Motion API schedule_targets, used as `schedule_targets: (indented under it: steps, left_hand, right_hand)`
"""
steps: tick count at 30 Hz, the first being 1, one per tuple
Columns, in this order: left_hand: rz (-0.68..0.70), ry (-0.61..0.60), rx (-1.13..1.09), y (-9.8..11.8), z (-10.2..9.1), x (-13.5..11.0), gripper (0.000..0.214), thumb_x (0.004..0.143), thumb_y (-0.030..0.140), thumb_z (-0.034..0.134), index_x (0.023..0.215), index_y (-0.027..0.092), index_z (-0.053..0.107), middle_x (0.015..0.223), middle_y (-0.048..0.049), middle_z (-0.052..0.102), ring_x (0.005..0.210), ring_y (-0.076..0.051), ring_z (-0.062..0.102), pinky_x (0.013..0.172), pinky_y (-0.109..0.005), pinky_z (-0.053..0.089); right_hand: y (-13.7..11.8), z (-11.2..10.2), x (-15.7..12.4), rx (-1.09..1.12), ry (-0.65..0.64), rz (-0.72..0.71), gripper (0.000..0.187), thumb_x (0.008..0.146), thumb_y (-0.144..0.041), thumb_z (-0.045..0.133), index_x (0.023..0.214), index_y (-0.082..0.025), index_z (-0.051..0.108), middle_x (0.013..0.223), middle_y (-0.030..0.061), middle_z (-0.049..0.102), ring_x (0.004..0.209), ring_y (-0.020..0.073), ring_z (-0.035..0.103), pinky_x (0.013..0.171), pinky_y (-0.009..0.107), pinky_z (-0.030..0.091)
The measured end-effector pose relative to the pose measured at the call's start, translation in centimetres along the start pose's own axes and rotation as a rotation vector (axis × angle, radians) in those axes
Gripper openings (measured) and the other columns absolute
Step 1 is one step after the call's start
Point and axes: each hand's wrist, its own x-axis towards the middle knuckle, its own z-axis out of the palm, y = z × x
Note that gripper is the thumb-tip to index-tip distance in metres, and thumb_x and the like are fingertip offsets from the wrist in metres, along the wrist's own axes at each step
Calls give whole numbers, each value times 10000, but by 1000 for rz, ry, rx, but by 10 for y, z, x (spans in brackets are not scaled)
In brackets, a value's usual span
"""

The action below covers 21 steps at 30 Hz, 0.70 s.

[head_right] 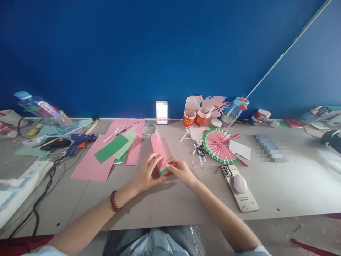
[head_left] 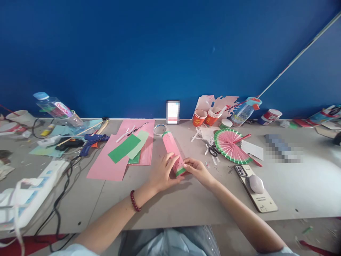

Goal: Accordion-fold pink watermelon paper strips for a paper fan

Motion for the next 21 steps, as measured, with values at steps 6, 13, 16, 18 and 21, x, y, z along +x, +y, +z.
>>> schedule_targets:
  steps: [6,13,16,18,21]
  left_hand:
    - [100,42,44,-1,-2,-1,468,863,270,482,1327,226,434,1327,-117,494,1126,-264,534,907,-407,460]
    - [219,247,-148,-8,-10,-5,455,916,174,360,1362,231,433,1285,-90,574,1161,-223,545,943,-384,473]
    - [69,348,-400,-9,-13,-5,390,939,178,342,1289,216,510,1207,-87,629,1116,-203,582,910,-348,501]
    - [-116,400,-526,-10,-14,-3,327,942,215,389,1218,199,564,1169,-92,647,1012,-189,627,816,-304,527]
    - [-346,437,-640,-14,-14,3,294,918,302,468,1151,177,596,1042,-88,683,627,-113,607,538,-230,474]
  right_hand:
    - [1,-1,0,-29,-73,-26,340,803,-514,604,904,-197,673,816,20,686,784,184,662,836,376,532]
    - [1,-9,1,-333,77,-249,259,844,-429,564,977,-222,647,973,65,681,873,210,635,824,385,514]
    - [-1,-17,2,-582,421,-434,238,833,-387,560,1004,-230,614,1047,89,637,942,234,591,840,407,489]
    - [-2,-25,4,-708,630,-522,292,809,-379,572,1058,-226,585,1132,117,580,1018,258,548,852,416,475]
    - [-3,-37,8,-687,791,-501,431,788,-426,573,1166,-225,527,1219,137,520,1062,268,521,837,405,476]
